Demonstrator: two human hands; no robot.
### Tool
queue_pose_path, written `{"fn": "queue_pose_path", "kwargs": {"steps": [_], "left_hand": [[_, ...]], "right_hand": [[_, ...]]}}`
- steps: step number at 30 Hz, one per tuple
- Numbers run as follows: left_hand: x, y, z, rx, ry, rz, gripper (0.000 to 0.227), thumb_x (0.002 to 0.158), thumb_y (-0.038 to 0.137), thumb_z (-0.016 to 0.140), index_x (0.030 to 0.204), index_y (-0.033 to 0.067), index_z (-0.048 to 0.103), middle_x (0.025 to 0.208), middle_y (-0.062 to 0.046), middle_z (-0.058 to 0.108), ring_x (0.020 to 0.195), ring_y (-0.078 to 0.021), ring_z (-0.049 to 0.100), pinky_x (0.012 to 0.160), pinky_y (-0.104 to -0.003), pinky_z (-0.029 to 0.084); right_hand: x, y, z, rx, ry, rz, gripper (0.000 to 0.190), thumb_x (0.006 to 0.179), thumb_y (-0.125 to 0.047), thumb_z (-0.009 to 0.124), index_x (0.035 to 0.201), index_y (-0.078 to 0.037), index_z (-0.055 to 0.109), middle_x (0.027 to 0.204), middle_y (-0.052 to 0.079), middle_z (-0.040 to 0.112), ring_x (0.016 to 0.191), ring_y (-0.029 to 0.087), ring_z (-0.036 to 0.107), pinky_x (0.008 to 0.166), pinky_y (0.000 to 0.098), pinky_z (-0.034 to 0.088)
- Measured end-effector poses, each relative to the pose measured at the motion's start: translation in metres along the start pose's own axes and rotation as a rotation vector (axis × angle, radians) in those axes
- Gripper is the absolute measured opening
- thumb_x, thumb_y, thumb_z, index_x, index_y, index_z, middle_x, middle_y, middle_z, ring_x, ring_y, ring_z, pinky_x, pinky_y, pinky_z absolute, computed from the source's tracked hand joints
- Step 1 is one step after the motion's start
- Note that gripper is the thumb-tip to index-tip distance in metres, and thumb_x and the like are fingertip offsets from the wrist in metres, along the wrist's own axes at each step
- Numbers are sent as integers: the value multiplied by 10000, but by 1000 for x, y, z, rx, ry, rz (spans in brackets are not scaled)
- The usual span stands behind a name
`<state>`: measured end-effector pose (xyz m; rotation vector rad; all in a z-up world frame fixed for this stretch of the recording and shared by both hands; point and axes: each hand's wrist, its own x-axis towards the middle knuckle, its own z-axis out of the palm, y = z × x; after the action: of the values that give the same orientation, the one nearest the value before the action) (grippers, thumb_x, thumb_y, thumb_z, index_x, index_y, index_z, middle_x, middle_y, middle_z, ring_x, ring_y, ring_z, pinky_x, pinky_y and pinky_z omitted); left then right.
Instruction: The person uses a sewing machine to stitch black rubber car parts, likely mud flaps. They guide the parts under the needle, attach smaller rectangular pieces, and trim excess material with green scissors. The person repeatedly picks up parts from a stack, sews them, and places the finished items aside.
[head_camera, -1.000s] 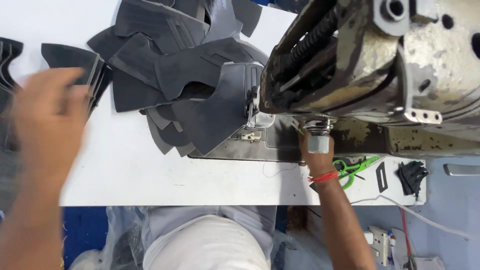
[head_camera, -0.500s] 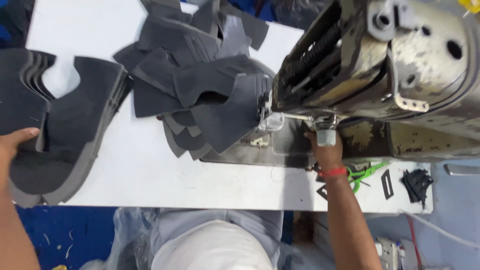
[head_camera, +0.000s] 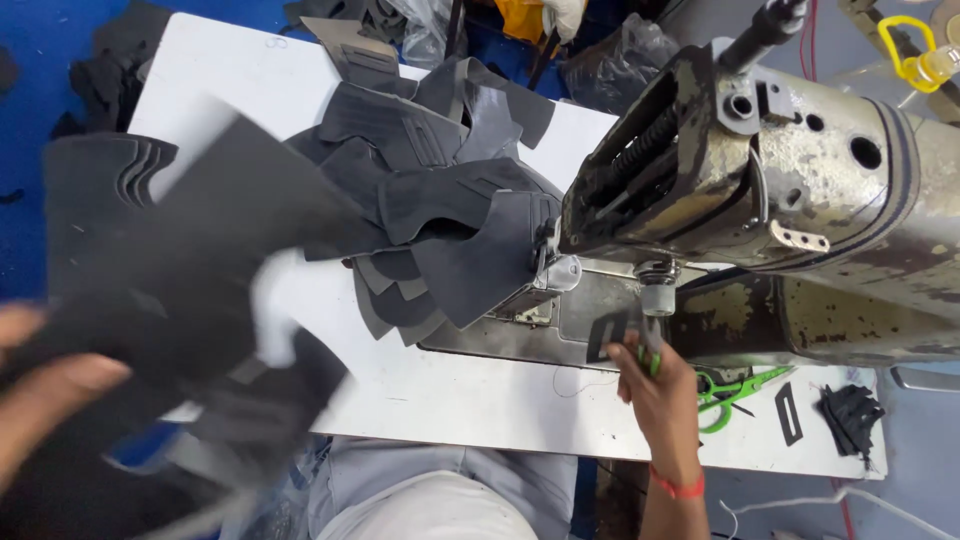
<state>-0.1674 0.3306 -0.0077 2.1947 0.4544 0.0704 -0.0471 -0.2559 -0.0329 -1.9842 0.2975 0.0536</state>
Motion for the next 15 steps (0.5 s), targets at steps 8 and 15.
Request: {"fn": "queue_pose_path", "kwargs": {"steps": [8,15], "left_hand": [[-30,205,135,-124,-565,274,282,790,253,800,1029,106,763,772,-49,811,668,-152,746,598,-293,588],[-24,208,248,-476,-682,219,521,920,221,723,1379,24,574,1209,-109,748,1043,-153,726,868,-288,570]], "right_hand": [[-80,-5,-34,192,172,-107,87,945,27,691,1022,68,695,763,120,660,603,110,579,496,246,433],[-121,11,-35,351,295,-147,290,886,97,671,1173,72,638,858,144,706,597,126,613,484,241,457]]}}
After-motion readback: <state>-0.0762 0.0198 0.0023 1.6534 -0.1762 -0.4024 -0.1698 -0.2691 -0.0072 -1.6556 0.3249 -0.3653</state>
